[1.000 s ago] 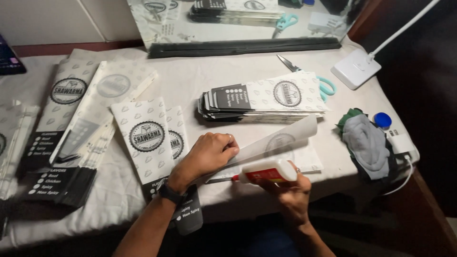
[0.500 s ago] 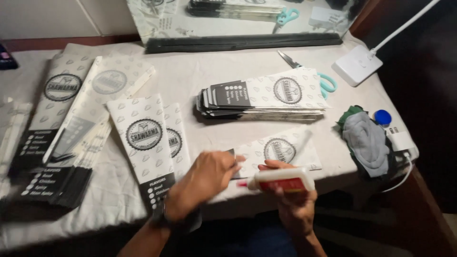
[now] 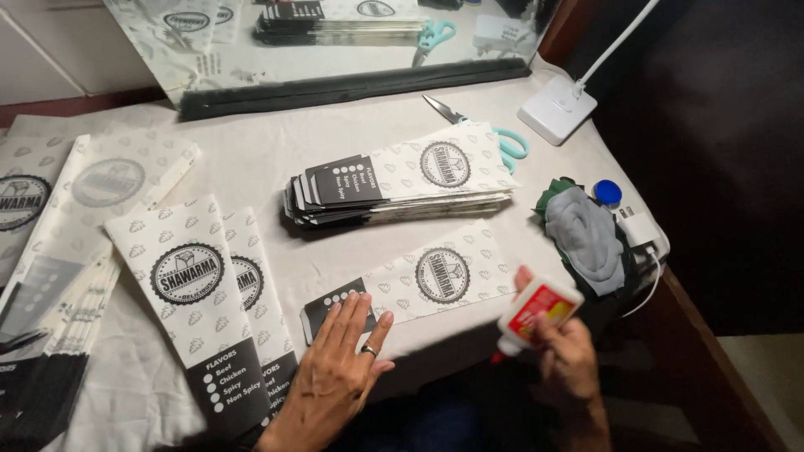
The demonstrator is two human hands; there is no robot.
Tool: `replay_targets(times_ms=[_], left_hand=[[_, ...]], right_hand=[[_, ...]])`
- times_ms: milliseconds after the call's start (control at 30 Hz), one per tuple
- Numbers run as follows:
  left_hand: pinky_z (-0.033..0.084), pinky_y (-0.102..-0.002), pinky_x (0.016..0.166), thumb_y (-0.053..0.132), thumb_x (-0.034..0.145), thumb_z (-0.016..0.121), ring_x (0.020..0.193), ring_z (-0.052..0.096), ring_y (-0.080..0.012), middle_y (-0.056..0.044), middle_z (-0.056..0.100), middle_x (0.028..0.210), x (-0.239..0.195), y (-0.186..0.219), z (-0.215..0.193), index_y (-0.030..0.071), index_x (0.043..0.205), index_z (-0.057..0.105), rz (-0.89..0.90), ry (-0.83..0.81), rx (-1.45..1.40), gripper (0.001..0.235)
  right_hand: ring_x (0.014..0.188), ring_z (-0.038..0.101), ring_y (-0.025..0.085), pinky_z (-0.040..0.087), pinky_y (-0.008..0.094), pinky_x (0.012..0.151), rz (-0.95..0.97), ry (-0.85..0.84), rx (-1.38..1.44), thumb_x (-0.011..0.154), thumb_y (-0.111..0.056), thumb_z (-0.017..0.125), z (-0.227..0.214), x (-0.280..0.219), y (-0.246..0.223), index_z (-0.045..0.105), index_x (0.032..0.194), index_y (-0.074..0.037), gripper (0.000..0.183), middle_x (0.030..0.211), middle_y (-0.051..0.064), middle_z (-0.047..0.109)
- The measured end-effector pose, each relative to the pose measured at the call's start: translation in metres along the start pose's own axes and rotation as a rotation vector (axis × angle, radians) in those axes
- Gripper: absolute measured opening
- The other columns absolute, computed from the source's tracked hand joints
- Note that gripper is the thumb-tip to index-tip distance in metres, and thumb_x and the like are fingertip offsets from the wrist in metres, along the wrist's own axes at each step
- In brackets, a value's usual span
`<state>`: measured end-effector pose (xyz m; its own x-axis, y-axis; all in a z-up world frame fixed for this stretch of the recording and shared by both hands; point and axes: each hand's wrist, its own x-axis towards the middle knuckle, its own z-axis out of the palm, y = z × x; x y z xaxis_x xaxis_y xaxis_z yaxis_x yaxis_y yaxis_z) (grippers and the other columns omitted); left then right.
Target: Applying glue to the edges of printed paper sheets as part of the process of assembling paper cones.
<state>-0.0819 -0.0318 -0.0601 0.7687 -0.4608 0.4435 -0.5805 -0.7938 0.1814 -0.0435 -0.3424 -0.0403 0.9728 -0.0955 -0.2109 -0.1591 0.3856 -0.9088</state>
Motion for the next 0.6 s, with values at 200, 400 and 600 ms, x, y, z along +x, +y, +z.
replay_targets(times_ms=[200, 400, 600], left_hand=[[0.043, -0.056, 0.112, 0.041, 0.081, 0.082, 0.132, 0.054, -0.045, -0.03, 0.057, 0.139, 0.005, 0.012, 0.005, 0.007, 0.133, 0.064, -0.02, 0.101, 0.13, 0.064], [0.046, -0.032, 0.041, 0.005, 0.088, 0.082, 0.054, 0.054, -0.0159, -0.002, 0.061, 0.061, -0.001, 0.019, -0.013, 0.007, 0.074, 0.068, -0.015, 0.334, 0.04, 0.02], [0.039, -0.017, 0.044, 0.016, 0.09, 0.074, 0.047, 0.055, -0.0039, 0.004, 0.073, 0.127, -0.034, -0.015, -0.052, 0.004, 0.081, 0.072, -0.934, 0.566, -0.466, 0.015]], right_hand=[[0.114, 0.068, 0.041, 0.057, 0.047, 0.089, -0.072, 0.202, -0.221, 0.095, -0.009, 0.056, -0.011, 0.035, -0.051, 0.054, 0.134, 0.017, 0.047, 0.124, 0.035, 0.066], [0.12, 0.059, 0.028, 0.046, 0.041, 0.104, -0.097, 0.195, -1.489, 0.078, -0.038, 0.083, 0.017, 0.069, -0.08, 0.064, 0.144, -0.02, 0.071, 0.129, 0.019, 0.066], [0.117, 0.058, 0.037, 0.046, 0.046, 0.101, -1.191, 0.016, -1.465, 0.084, 0.006, 0.073, 0.049, 0.122, -0.037, 0.071, 0.128, -0.001, 0.044, 0.13, 0.021, 0.063]])
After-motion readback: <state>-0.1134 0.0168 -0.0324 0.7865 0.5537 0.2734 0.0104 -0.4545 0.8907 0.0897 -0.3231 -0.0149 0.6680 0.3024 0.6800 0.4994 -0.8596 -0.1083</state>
